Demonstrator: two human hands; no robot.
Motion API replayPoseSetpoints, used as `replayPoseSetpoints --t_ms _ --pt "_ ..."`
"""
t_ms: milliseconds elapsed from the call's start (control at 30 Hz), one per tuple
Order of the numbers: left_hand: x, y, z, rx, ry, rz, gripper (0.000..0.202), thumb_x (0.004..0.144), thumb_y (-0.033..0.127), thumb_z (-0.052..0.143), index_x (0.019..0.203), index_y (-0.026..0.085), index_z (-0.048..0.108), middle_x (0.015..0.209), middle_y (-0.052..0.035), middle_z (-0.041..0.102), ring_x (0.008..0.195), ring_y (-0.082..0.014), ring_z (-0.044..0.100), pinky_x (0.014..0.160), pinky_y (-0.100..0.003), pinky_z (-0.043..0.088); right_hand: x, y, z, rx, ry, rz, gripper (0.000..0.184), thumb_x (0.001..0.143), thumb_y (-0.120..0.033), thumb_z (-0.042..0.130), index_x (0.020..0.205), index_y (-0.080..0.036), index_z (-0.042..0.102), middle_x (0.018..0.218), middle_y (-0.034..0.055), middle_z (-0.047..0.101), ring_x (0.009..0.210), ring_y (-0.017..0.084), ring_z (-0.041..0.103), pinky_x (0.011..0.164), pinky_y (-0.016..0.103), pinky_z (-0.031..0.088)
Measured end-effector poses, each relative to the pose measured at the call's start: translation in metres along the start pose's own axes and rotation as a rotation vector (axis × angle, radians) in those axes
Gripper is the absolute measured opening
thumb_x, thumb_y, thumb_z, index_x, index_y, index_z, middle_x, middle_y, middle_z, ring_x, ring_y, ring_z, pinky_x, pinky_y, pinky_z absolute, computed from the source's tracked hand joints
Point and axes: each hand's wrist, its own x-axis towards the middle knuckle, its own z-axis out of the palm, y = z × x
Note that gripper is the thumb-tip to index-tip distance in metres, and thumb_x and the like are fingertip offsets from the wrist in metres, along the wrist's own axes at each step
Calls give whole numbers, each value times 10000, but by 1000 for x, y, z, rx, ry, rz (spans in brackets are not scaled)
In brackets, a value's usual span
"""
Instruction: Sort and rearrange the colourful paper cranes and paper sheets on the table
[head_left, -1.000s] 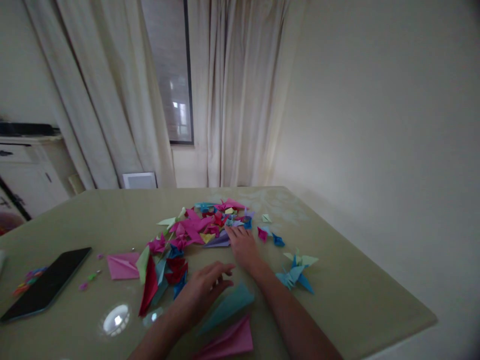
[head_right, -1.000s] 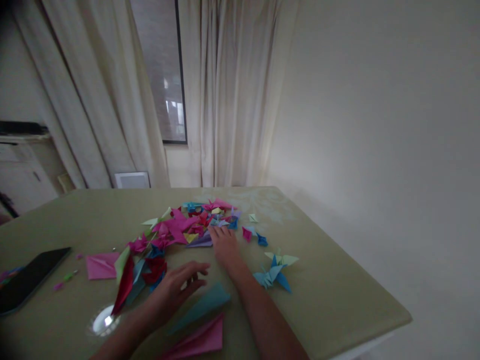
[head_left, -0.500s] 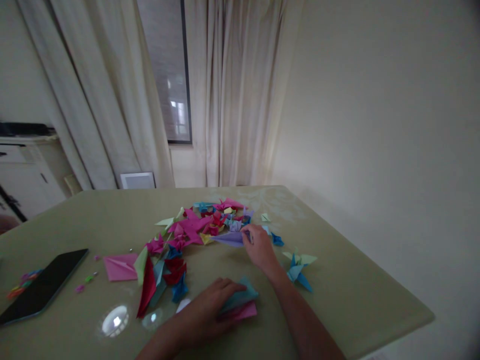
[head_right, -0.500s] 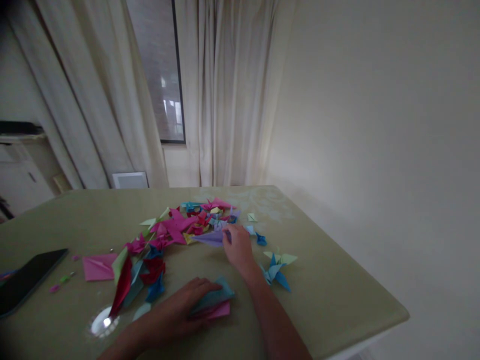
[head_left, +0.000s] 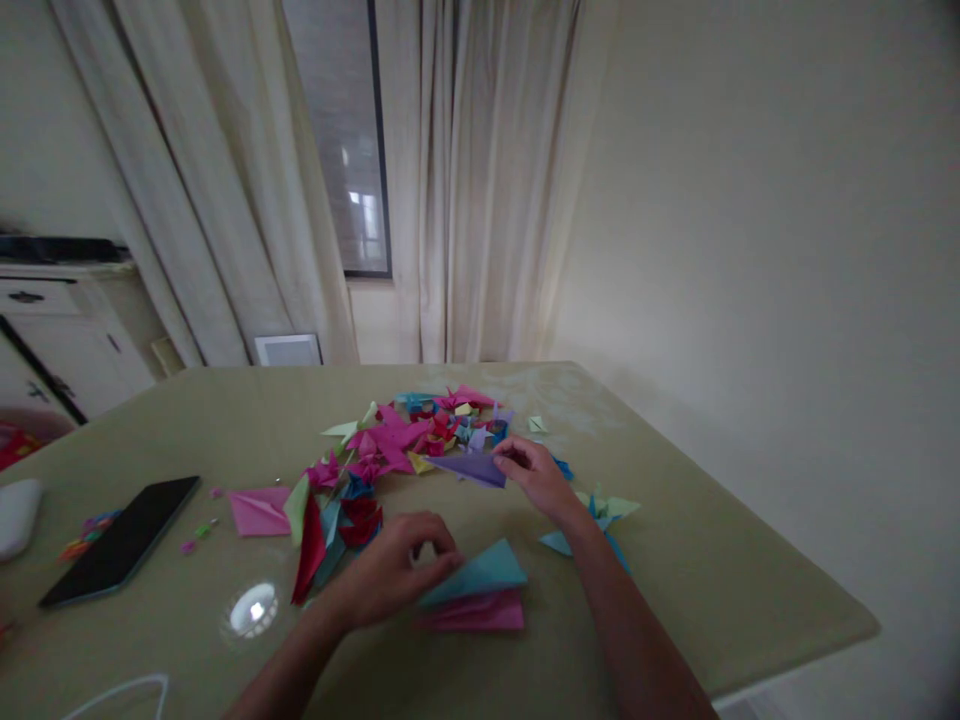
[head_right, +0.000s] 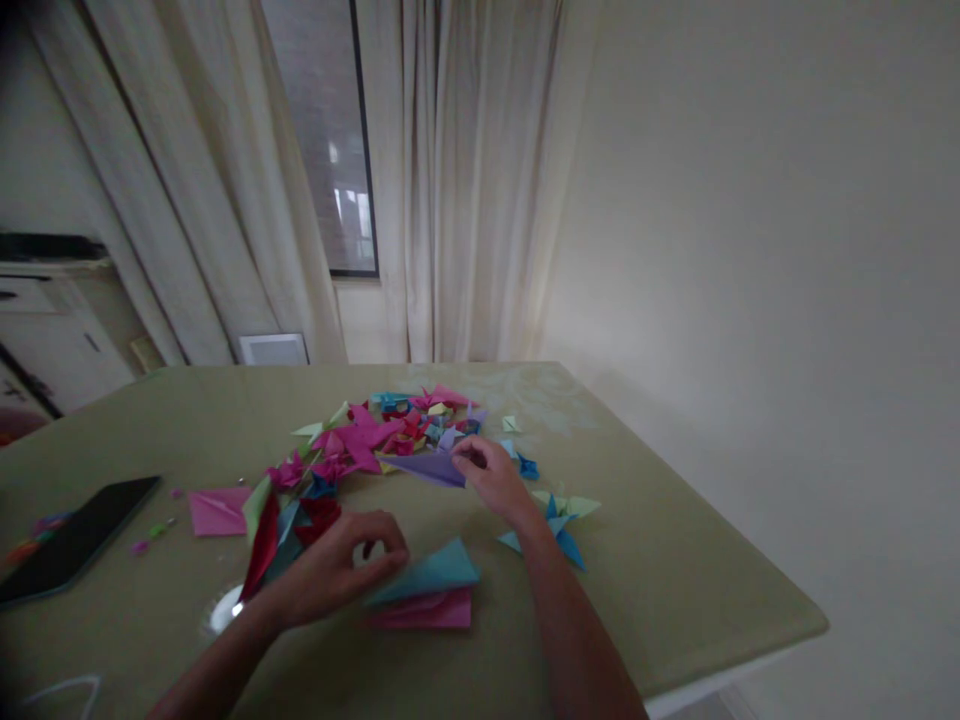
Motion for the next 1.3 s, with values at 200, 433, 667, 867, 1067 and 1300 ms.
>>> replayPoseSetpoints --t_ms 200,433,667,867,1067,1300 --pt "-4 -27 -40 561 333 -357 353 1025 444 469 803 215 619 836 -51 715 769 -229 658 649 -309 388 -19 -23 -17 -55 11 15 198 881 -375 646 918 -202 734 771 12 673 716 183 606 669 285 460" --pt "-6 -38 -27 766 17 -416 133 970 246 574 1017 185 682 1115 -127 744 1060 -312 716 889 -407 494 -113 -69 -5 -182 -60 -50 124 952 -269 630 936 -250 751 880 35 702 793 198 651 748 302 523" --pt "0 -43 -32 550 114 -403 158 977 238 557 954 212 711 1068 -92 785 1056 -302 727 853 -382 497 -171 -63 16 -290 -216 -35 139 927 -196 625 972 -267 735 929 48 719 827 203 680 720 282 524" --pt "3 -54 -38 219 273 -350 146 907 274 618 991 214 722 993 -81 824 953 -266 759 822 -332 516 -158 -62 28 -458 -254 104 221 909 -88 601 1013 -227 739 1052 54 736 987 219 692 882 299 508" --pt "5 -57 -42 -173 487 -261 255 831 426 697 940 199 736 829 -57 805 736 -242 744 660 -318 557 -155 -61 29 -385 -190 62 143 965 -235 667 1089 -235 739 1089 63 715 999 224 686 870 293 519" --pt "10 -24 -16 -399 445 -28 244 824 416 773 900 184 767 838 -50 799 761 -203 750 694 -279 600 -115 -76 45 -243 -14 -54 348 982 -310 699 1320 -241 663 1161 67 680 839 179 658 804 301 532"
